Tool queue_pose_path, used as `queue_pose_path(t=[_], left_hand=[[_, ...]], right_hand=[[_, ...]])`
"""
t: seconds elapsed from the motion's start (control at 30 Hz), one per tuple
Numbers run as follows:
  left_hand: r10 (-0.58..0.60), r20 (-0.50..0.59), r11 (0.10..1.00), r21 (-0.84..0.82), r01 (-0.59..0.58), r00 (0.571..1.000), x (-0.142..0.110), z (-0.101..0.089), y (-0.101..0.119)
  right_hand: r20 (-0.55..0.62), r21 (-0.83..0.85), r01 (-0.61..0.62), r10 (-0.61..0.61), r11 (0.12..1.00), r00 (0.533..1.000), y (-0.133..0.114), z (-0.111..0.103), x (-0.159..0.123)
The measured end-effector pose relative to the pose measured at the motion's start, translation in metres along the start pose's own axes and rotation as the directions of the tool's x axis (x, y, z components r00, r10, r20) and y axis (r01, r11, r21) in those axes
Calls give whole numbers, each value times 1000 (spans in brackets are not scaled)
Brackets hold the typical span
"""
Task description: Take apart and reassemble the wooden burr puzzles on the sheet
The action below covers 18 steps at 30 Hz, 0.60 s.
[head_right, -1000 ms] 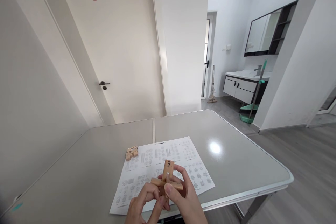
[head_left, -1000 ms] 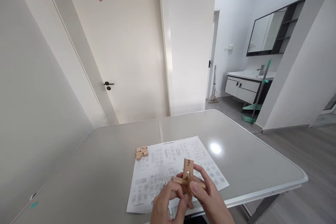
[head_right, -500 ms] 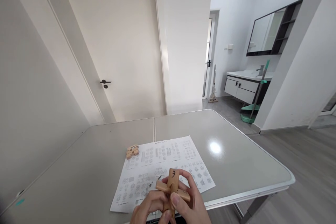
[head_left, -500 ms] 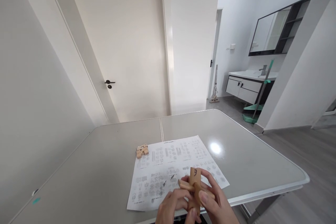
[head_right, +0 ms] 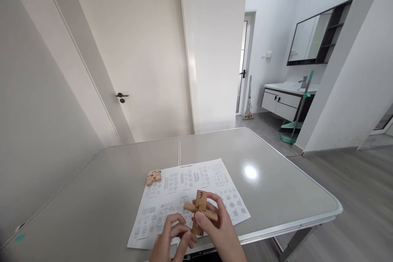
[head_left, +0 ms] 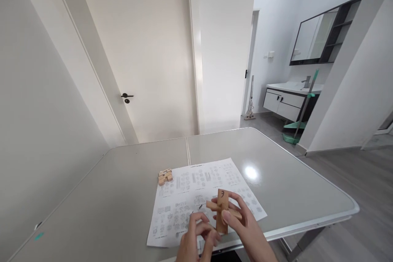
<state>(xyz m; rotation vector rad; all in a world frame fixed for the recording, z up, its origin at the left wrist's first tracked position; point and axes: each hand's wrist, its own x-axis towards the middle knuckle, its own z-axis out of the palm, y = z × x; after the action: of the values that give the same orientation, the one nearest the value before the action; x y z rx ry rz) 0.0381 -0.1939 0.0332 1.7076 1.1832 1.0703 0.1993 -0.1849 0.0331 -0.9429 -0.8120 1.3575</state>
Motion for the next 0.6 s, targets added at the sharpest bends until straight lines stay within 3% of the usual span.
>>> queue_pose_path(t=[0.17, 0.3, 0.37, 0.6], left_hand=[[-18, -157, 966, 252, 58, 987, 13, -44, -35], [-102, -160, 936, 318, 149, 982, 18, -79, -61], [-116, -163, 939, 302, 161, 980, 18, -87, -70], [-104, -169, 945, 290, 151, 980, 11, -86, -80]], right_hand=[[-23, -270, 42, -50, 962, 999, 3, -32, 53], [-131, -642, 20, -136, 767, 982, 6, -57, 103], [-136, -737, 23, -182, 676, 974, 7, -65, 121], [-219, -827, -50, -240, 559, 946, 14, -80, 151]])
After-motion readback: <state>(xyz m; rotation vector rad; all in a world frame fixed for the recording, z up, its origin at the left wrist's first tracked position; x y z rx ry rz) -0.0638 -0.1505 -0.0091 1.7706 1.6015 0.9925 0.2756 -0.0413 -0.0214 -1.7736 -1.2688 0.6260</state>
